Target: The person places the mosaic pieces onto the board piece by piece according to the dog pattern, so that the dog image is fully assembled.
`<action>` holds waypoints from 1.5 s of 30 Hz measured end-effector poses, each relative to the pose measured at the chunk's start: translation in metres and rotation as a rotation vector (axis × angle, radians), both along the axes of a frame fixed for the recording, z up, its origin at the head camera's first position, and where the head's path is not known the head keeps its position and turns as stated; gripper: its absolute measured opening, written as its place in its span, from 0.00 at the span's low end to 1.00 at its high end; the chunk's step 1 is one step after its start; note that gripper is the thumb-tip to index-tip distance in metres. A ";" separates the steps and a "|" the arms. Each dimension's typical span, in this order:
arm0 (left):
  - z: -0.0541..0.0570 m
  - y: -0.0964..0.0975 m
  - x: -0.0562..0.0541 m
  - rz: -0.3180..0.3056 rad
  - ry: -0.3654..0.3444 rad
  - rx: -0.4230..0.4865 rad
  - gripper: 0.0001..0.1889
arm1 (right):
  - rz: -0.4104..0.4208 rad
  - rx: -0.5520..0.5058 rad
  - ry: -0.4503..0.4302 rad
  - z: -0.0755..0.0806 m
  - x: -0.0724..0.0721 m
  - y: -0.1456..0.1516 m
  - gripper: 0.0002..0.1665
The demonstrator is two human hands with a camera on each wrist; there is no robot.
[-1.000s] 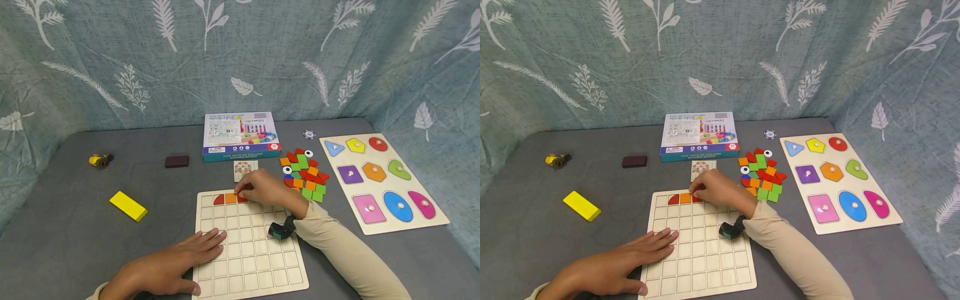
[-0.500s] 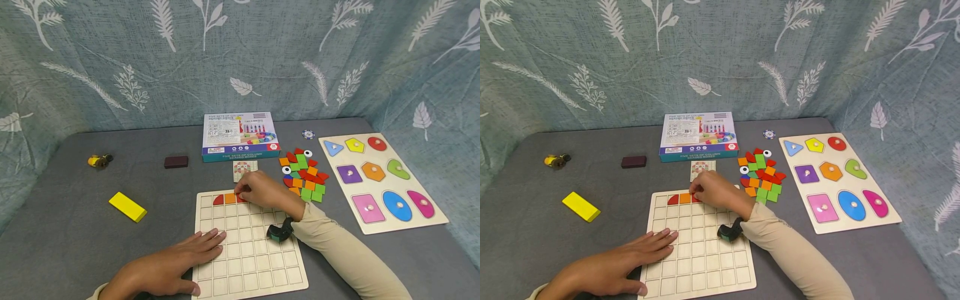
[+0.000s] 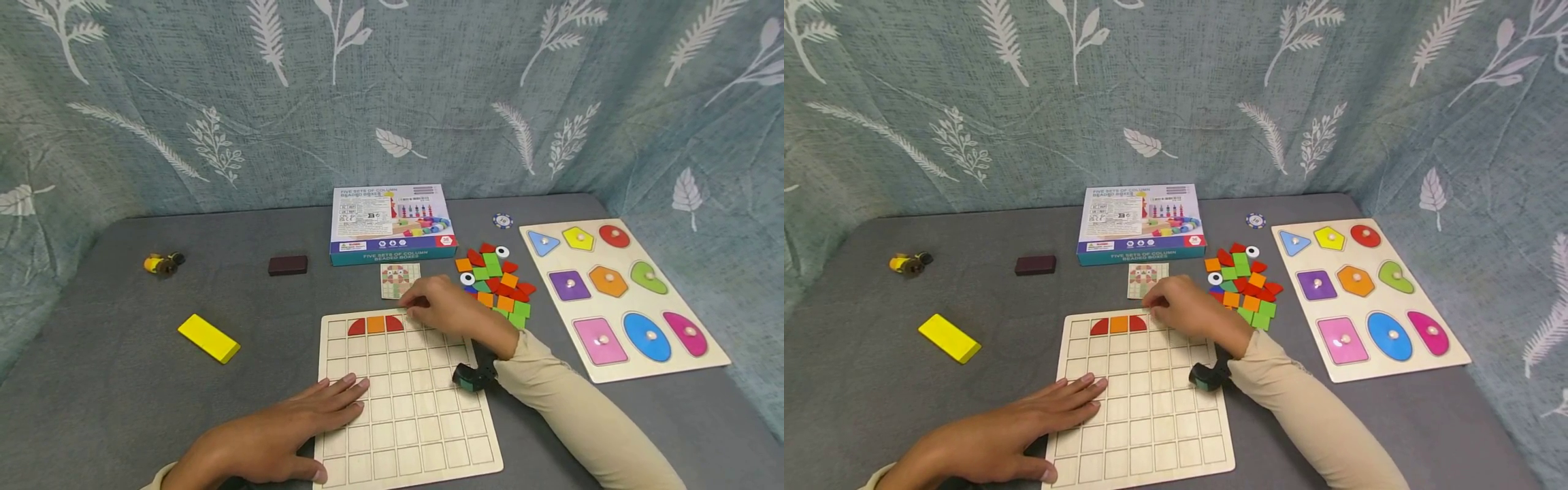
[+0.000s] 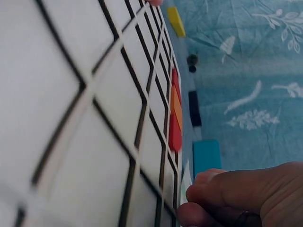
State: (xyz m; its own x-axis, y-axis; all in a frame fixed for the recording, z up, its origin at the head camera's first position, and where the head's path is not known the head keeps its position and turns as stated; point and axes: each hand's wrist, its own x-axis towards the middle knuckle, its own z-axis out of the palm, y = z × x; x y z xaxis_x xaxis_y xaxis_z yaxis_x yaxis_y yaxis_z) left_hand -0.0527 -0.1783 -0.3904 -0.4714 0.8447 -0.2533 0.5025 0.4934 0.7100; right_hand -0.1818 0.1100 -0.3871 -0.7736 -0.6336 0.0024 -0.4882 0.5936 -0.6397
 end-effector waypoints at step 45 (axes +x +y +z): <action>-0.001 -0.002 0.002 -0.005 -0.012 0.012 0.45 | -0.356 -0.029 0.006 -0.005 -0.067 0.095 0.16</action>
State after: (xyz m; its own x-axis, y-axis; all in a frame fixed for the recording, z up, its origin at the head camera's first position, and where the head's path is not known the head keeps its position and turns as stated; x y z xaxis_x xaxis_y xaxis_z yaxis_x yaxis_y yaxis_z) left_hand -0.0505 -0.1802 -0.3915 -0.4639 0.8503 -0.2486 0.4964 0.4819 0.7220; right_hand -0.2485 0.2047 -0.3917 -0.9458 -0.3240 0.0217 -0.2579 0.7089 -0.6565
